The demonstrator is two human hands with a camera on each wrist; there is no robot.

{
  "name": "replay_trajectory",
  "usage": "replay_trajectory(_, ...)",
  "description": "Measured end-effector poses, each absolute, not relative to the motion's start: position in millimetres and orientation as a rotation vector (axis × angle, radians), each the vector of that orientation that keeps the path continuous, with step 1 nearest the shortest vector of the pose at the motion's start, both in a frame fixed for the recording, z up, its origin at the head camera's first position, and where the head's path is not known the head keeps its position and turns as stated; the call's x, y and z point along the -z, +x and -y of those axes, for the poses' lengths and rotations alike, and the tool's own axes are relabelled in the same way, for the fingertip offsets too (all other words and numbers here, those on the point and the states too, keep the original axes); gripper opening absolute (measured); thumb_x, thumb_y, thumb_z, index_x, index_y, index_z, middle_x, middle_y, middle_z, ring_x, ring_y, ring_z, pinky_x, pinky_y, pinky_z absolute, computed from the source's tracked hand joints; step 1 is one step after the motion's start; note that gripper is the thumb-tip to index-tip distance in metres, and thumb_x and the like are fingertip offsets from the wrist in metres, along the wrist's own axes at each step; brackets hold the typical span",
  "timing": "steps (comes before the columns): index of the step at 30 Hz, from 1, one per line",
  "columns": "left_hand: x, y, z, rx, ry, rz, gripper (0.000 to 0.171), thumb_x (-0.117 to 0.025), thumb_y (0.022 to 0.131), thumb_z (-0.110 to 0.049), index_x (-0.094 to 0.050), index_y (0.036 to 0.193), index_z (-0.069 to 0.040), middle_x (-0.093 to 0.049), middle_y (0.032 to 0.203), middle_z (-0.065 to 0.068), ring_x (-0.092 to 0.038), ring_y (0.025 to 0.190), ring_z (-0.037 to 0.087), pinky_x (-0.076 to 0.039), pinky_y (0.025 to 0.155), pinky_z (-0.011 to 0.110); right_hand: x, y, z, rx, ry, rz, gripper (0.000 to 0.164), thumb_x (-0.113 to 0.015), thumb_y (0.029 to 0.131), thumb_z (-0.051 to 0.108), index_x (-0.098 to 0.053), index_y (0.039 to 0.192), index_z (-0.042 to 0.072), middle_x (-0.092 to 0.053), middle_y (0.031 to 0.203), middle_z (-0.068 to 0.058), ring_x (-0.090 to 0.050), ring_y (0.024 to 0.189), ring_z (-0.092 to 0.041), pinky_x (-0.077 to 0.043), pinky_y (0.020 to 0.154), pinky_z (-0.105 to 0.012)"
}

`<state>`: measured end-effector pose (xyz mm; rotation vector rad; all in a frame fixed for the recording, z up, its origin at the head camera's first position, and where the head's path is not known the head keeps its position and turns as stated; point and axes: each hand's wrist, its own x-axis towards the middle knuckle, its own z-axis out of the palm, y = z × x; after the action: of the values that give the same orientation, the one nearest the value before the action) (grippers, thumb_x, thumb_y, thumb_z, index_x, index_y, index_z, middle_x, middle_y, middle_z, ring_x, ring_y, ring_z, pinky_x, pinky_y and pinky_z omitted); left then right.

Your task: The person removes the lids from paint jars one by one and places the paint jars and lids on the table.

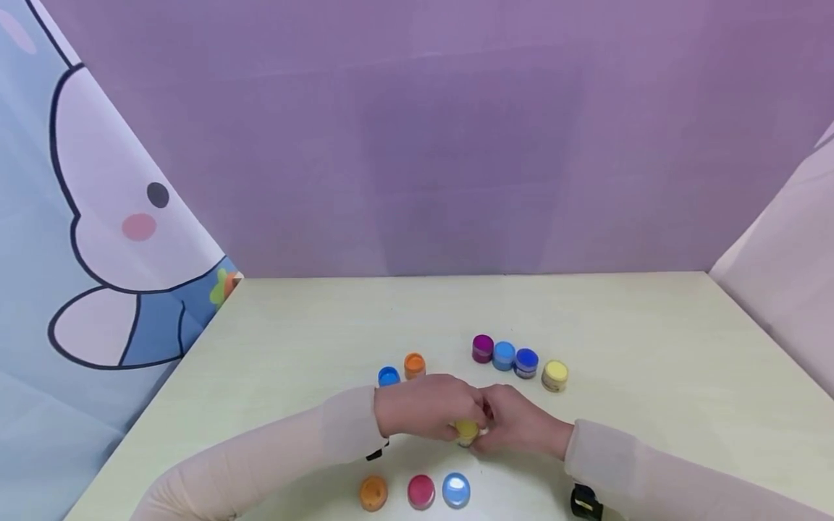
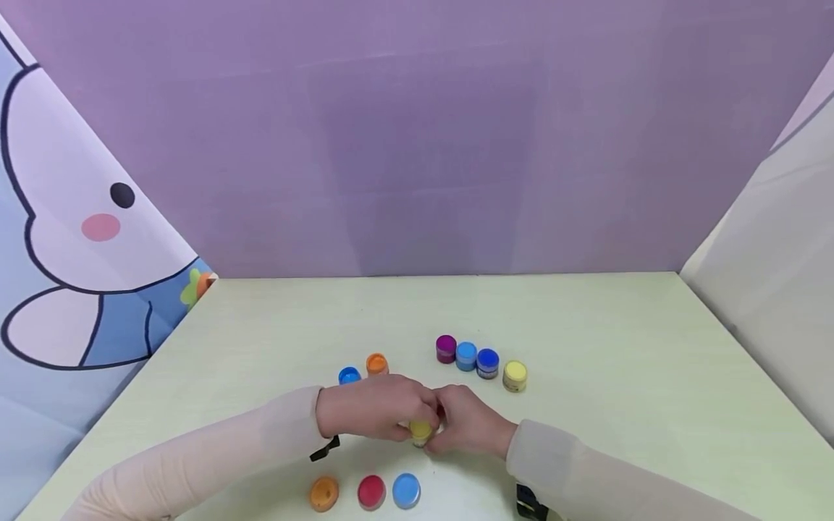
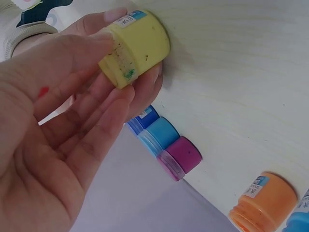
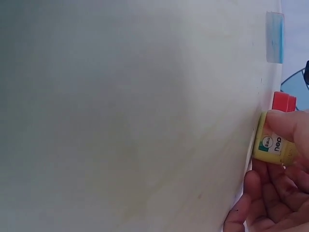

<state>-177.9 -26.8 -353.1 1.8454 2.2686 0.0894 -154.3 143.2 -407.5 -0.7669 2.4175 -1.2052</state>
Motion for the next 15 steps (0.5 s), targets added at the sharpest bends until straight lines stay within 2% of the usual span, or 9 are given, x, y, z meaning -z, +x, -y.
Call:
replay_trajectory(8,354.0,-179.1,27.2,-0.104,1.803,-2.272,0.023,-0.073,0.075,-0.008,-0.068,0.095,-0.018,-0.060,0.082,-0.013,-0.047,0.073,-0.002,-0.034,0.070,0.007,408.9,-154.0,-140.3,1.207,-0.778,-2.434,0.030,-0.076,0.065,0.012,-0.063,0.091,0.015,-0.062,0.078,0.012,-0.055,0.067,-0.009,-0.048,0.066,-0.027)
replay_trajectory(15,357.9,-178.1,28.5,-0.221,1.661,-2.307,0.023,-0.072,0.076,-0.011,-0.067,0.098,-0.017,-0.062,0.090,-0.012,-0.050,0.077,-0.002,-0.036,0.073,0.008,412.1,-154.9,-141.3,1.163,-0.788,-2.479,0.031,-0.077,0.063,0.013,-0.063,0.091,0.016,-0.060,0.075,0.012,-0.052,0.064,-0.008,-0.046,0.062,-0.027)
